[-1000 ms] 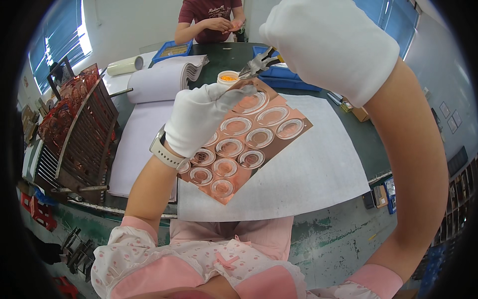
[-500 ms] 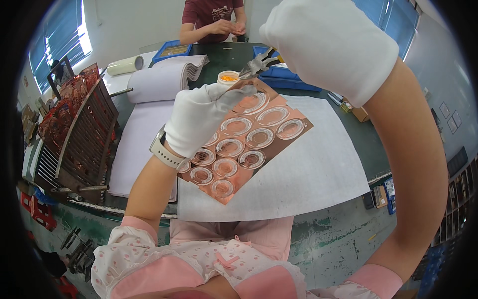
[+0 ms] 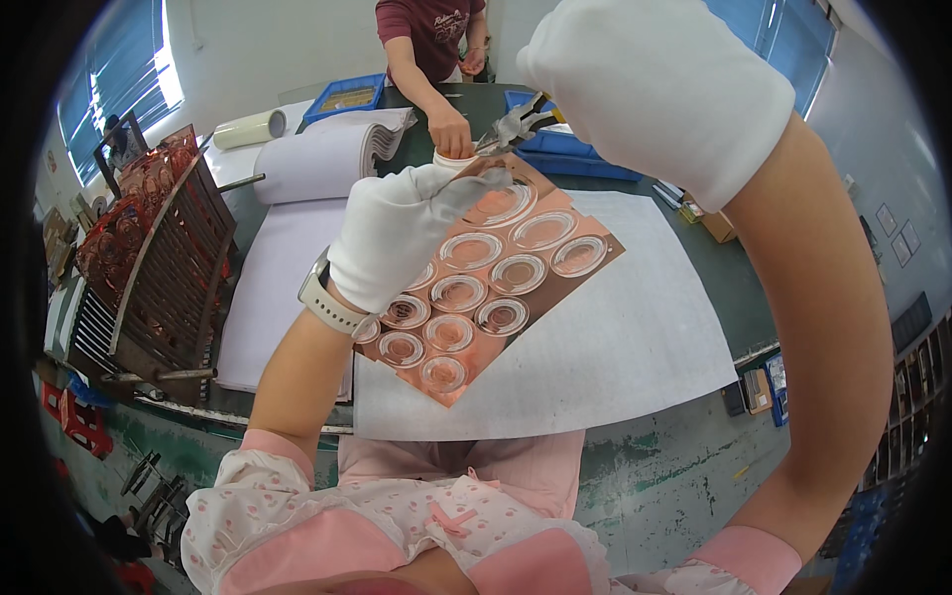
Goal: The person uses pliers to cut circular shapes from a copper foil sheet laid on a white paper backing. They work methodically across the sheet, cutting out each circle and placing the finished sheet into a metal rack.
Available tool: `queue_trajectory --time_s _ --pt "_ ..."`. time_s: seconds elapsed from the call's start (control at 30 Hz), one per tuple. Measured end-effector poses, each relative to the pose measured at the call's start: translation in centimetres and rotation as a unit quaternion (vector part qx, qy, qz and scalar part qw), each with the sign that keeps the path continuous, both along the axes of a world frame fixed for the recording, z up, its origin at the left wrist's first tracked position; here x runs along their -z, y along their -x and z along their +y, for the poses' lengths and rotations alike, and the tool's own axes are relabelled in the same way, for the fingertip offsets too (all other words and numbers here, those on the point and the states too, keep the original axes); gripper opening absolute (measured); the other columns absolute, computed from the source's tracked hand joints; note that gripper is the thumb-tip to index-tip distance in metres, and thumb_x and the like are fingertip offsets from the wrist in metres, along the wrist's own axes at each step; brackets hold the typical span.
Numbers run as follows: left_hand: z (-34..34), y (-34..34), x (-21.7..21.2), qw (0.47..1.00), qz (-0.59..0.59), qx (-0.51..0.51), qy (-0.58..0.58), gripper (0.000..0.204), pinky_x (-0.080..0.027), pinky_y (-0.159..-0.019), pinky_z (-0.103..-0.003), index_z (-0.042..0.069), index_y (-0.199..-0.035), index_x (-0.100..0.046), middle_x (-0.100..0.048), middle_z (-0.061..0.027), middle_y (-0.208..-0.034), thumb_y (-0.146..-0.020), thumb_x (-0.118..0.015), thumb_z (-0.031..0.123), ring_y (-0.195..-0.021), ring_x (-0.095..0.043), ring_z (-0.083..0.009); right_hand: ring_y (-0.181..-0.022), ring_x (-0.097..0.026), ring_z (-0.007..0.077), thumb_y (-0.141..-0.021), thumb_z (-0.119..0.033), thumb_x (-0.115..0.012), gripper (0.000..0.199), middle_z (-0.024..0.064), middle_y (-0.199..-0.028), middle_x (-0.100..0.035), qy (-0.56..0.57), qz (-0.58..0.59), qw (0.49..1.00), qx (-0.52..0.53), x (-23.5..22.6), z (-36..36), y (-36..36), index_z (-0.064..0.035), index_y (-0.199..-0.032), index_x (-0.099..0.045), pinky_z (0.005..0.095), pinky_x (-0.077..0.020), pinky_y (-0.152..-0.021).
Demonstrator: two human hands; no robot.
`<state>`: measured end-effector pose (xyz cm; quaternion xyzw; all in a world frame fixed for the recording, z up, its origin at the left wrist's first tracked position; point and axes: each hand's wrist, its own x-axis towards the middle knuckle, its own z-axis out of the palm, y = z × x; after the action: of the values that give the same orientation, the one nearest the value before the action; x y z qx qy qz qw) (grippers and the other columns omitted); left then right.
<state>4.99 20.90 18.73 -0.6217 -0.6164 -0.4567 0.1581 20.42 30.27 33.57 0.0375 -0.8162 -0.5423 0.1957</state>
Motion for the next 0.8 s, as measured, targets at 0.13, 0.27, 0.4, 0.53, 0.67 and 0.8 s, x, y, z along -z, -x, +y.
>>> queue_trajectory --time_s 0.13,0.27,0.4,0.53,0.67,0.8 --pt "0.15 0.04 0.10 1.000 -0.013 0.006 -0.003 0.019 -0.049 -0.055 -0.025 0.016 -0.104 -0.070 -0.068 -0.0062 -0.080 -0.086 -0.062 0.019 -0.060 -0.061 -0.0187 -0.067 -0.052 0.0211 -0.063 0.001 -0.063 0.013 0.0067 -0.066 -0.054 0.011 -0.004 1.000 0.000 -0.03 0.12 -0.02 -0.0076 -0.073 -0.063 0.0323 -0.0411 -0.063" --pt "0.16 0.17 0.31 1.000 0.021 -0.012 -0.016 0.020 -0.050 -0.056 -0.025 0.016 -0.104 -0.069 -0.068 -0.0064 -0.081 -0.086 -0.062 0.019 -0.060 -0.062 -0.0190 -0.066 -0.052 0.0213 -0.062 0.001 -0.063 0.014 0.0070 -0.066 -0.054 0.000 0.000 1.000 0.005 0.09 0.18 0.01 -0.0074 -0.073 -0.063 0.0320 -0.0412 -0.062" --pt "0.10 0.08 0.24 1.000 0.000 -0.006 -0.009 0.020 -0.050 -0.057 -0.026 0.016 -0.105 -0.069 -0.068 -0.0066 -0.082 -0.086 -0.062 0.018 -0.061 -0.062 -0.0190 -0.066 -0.052 0.0214 -0.062 0.002 -0.064 0.015 0.0072 -0.066 -0.055 0.005 -0.004 1.000 0.008 0.00 0.20 0.01 -0.0071 -0.074 -0.064 0.0318 -0.0411 -0.062" --pt "-0.14 -0.02 0.05 1.000 -0.012 0.005 0.001 0.020 -0.050 -0.057 -0.026 0.016 -0.104 -0.069 -0.068 -0.0071 -0.082 -0.085 -0.062 0.016 -0.061 -0.062 -0.0193 -0.066 -0.053 0.0216 -0.062 0.003 -0.064 0.016 0.0075 -0.066 -0.055 0.003 -0.002 1.000 0.006 0.08 0.11 0.05 -0.0071 -0.075 -0.064 0.0319 -0.0412 -0.062" --pt "0.01 0.11 0.17 1.000 0.020 -0.002 -0.002 0.020 -0.050 -0.058 -0.026 0.015 -0.104 -0.069 -0.068 -0.0072 -0.082 -0.085 -0.062 0.016 -0.062 -0.062 -0.0198 -0.067 -0.053 0.0218 -0.062 0.003 -0.064 0.016 0.0077 -0.067 -0.055 0.008 -0.002 1.000 0.015 0.06 0.13 0.03 -0.0069 -0.075 -0.064 0.0321 -0.0413 -0.062" --pt "-0.25 -0.06 -0.02 1.000 -0.003 -0.004 0.014 0.020 -0.050 -0.058 -0.025 0.015 -0.104 -0.069 -0.068 -0.0054 -0.085 -0.086 -0.061 0.015 -0.064 -0.062 -0.0194 -0.067 -0.053 0.0219 -0.062 0.003 -0.064 0.017 0.0077 -0.067 -0.055 0.011 -0.001 1.000 0.015 0.06 0.21 0.04 -0.0067 -0.076 -0.064 0.0323 -0.0416 -0.062"
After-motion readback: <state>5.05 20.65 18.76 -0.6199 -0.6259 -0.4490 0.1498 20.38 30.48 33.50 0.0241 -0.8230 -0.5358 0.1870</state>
